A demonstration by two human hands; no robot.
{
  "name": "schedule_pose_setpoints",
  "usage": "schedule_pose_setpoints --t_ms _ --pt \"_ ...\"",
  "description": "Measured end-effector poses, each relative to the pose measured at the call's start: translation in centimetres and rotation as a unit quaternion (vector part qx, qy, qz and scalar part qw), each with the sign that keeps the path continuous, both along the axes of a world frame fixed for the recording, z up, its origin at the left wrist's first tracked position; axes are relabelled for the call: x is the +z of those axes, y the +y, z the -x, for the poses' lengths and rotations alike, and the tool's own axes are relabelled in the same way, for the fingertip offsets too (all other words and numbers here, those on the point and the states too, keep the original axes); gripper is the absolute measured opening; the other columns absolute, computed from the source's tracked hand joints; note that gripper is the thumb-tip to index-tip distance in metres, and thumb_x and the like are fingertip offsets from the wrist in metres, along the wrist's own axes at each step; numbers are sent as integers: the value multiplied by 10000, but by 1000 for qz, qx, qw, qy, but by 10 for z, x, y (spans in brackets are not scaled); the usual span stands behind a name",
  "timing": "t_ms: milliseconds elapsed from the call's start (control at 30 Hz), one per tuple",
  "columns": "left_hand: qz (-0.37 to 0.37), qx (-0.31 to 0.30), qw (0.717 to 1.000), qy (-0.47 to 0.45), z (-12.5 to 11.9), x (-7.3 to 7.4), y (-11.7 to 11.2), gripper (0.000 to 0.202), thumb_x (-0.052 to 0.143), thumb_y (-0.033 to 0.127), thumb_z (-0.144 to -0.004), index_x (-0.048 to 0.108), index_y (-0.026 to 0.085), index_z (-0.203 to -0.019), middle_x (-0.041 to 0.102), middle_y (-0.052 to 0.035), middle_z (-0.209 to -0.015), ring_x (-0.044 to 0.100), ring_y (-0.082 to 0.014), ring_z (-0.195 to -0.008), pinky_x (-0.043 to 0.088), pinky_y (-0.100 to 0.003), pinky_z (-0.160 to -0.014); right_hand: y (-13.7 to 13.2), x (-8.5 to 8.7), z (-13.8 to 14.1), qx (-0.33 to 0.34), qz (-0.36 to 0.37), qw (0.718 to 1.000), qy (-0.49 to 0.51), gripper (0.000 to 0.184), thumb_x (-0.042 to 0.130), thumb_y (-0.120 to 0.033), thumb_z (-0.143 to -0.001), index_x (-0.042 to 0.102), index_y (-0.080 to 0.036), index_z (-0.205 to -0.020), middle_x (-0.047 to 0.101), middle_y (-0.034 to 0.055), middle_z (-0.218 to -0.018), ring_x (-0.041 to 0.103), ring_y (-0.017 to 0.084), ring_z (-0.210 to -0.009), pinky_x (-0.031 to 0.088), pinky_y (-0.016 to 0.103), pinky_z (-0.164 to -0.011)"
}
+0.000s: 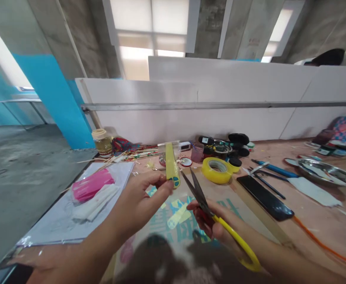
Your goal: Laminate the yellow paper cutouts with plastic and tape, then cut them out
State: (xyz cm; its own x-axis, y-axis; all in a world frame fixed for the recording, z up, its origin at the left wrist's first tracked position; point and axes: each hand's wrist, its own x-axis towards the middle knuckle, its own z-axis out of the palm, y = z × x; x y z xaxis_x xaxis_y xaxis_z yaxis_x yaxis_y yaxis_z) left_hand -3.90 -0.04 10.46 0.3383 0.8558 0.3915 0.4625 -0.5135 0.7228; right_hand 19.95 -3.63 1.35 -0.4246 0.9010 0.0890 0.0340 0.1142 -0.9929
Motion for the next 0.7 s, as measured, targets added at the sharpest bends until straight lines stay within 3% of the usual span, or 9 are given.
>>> schedule_pose_setpoints --t_ms 67,200,500,700 --pt "13 -11 999 28 -5 -8 2 319 508 360 -927 639 186 -694 627 9 -672 570 -150 -672 404 -264 -627 -9 1 -4 -6 37 999 -1 825 633 -864 -709 650 -230 -1236 486 9 -789 487 162 -683 443 274 -597" --pt "56 -43 996 52 -13 -19 5 345 481 380 -932 627 186 -687 624 3 -674 559 -155 -662 380 -264 -590 -15 1 -9 -30 34 999 -21 757 613 -826 -771 640 -225 -1230 515 35 -868 494 183 -766 464 290 -674" --pt "86 -45 995 19 -19 -39 14 330 499 381 -935 627 185 -704 610 23 -668 546 -139 -645 383 -256 -598 -12 -8 -12 -16 82 996 -36 776 622 -834 -757 614 -215 -1224 498 6 -844 397 133 -646 367 251 -570" --pt "44 -39 997 40 -21 -41 10 327 497 322 -931 584 179 -649 515 42 -598 480 -117 -594 333 -237 -547 -9 -3 -12 -4 71 996 -53 795 614 -839 -758 600 -192 -1220 489 12 -847 386 137 -668 334 244 -551"
